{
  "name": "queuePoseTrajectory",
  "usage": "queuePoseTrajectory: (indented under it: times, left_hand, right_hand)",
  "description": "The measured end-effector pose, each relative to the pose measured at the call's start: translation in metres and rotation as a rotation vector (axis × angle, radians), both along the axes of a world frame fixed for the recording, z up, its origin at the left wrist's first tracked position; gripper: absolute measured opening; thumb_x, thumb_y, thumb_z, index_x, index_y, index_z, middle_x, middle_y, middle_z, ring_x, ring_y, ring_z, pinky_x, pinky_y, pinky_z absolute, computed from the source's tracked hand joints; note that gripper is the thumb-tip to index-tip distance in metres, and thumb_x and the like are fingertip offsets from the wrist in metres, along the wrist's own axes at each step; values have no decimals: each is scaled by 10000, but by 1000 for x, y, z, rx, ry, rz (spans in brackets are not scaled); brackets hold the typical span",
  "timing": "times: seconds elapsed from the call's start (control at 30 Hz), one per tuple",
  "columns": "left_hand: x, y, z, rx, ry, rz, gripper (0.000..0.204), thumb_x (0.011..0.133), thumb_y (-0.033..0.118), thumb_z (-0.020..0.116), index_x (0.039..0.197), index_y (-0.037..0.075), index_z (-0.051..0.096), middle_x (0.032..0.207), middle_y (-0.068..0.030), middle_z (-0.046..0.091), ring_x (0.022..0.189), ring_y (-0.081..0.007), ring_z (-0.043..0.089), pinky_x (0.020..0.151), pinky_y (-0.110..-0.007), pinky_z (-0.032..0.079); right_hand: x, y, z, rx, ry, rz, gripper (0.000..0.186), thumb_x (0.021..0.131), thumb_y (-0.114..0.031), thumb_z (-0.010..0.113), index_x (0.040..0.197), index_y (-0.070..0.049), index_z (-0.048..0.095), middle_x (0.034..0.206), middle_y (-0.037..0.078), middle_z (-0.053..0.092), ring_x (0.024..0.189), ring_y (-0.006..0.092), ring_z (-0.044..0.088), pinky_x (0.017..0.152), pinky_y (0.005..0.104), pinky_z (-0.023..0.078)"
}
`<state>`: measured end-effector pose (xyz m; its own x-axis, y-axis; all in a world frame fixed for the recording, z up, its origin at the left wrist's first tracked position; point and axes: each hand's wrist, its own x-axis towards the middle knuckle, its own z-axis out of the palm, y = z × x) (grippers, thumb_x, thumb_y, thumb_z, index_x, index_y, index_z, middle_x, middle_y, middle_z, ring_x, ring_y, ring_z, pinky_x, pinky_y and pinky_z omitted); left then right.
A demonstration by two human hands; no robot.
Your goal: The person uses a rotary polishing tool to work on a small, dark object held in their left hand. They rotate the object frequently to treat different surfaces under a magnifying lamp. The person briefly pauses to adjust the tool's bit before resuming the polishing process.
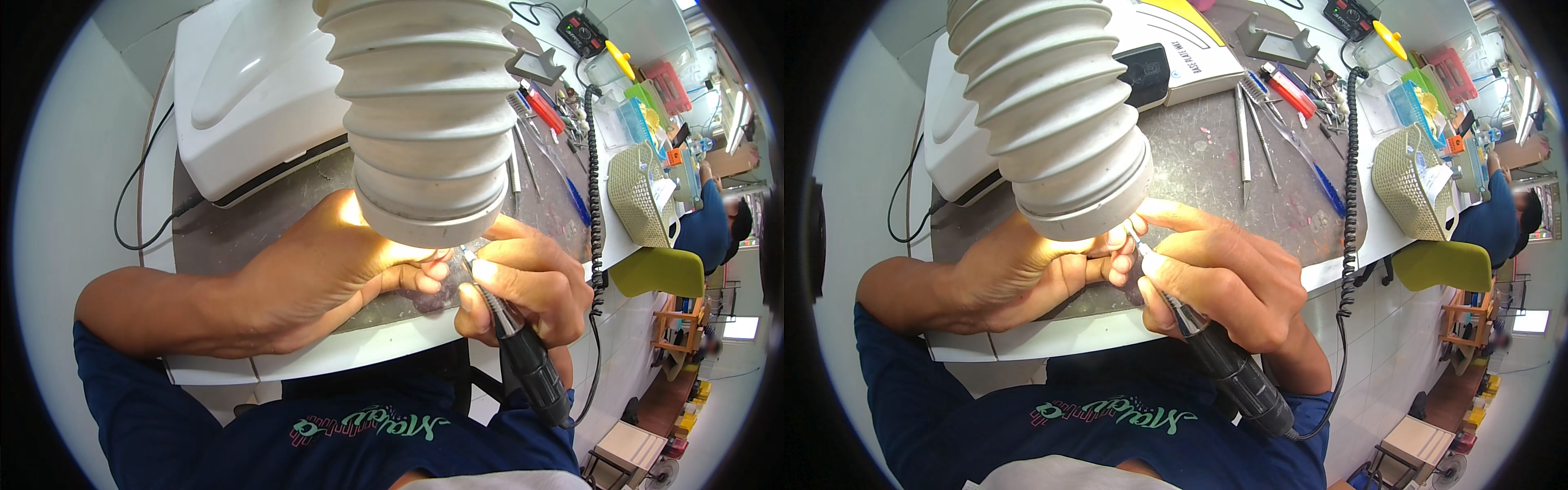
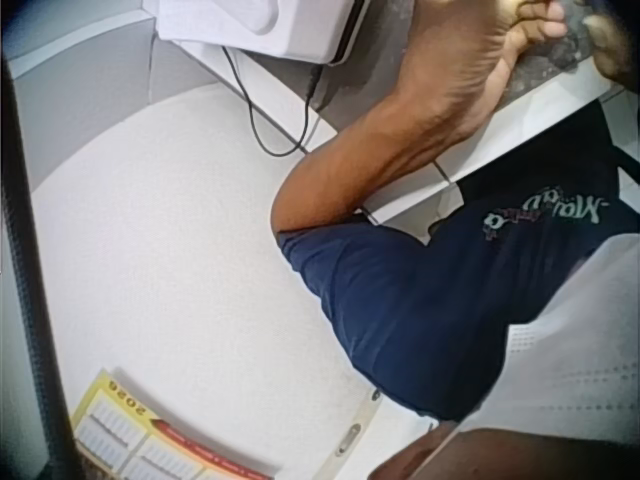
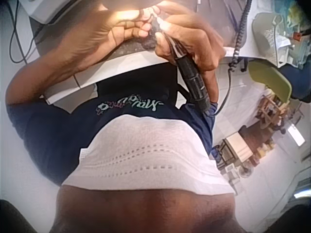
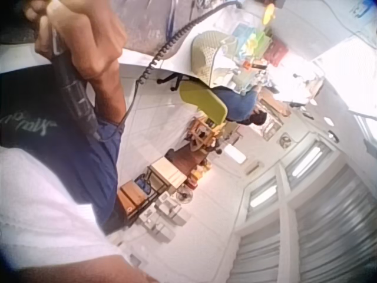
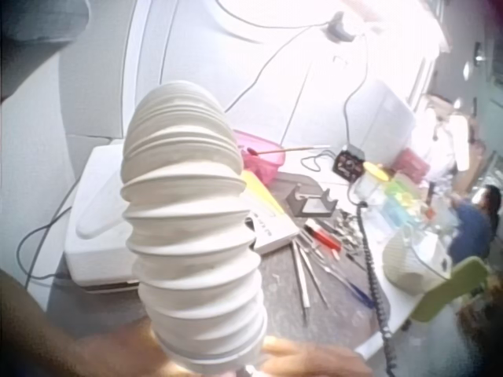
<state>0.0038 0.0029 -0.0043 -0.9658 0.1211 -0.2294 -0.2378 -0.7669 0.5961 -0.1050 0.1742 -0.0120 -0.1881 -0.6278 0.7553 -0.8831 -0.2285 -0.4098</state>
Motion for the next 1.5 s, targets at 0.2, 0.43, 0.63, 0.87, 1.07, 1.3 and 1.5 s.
queuePoseTrajectory:
  times: [0.2,0.43,0.63,0.87,1.07,1.3,1.5]
  left_hand:
    - [1,0,2,-4,-3,-4,230,879,114,649,1052,-10,560,934,-48,580,856,-110,563,753,-265,478]
    - [-1,-2,-4,-20,17,-31,240,878,130,657,1052,-3,558,938,-41,577,868,-105,567,757,-256,484]
    - [0,-2,0,-18,-25,-19,256,880,128,652,1061,-17,544,944,-56,581,885,-108,575,768,-251,499]
    - [0,-3,0,-8,-5,-46,298,880,164,659,1072,-28,536,969,-70,580,889,-117,578,771,-258,501]
    - [1,-3,-1,24,0,-32,344,896,235,659,1086,-24,537,970,-70,583,890,-116,582,769,-258,500]
    - [1,-4,-1,20,5,-40,341,900,214,653,1108,-28,532,991,-70,589,908,-114,585,775,-246,503]
    - [1,1,4,-11,-5,15,275,880,117,661,1089,-35,567,964,-67,623,876,-116,616,775,-260,524]
  right_hand:
    - [0,0,2,10,7,16,210,743,-55,757,862,-9,592,761,115,637,857,341,703,659,358,598]
    - [0,0,1,-31,15,-16,205,757,-67,755,860,-6,588,771,116,634,862,352,701,657,367,599]
    - [-2,0,3,-11,35,7,209,766,-91,763,847,0,594,775,119,636,858,358,699,677,378,603]
    - [-2,1,4,11,51,6,213,772,-108,768,847,1,601,779,123,637,862,360,697,687,379,602]
    - [-1,0,1,-28,28,-5,232,766,-115,774,867,5,603,783,128,635,853,359,697,682,378,603]
    - [-4,-1,0,-14,49,23,232,763,-98,773,874,11,601,786,135,634,851,362,696,676,376,604]
    - [-3,0,2,-24,37,4,250,757,-105,780,857,10,582,789,134,635,858,365,695,681,385,605]
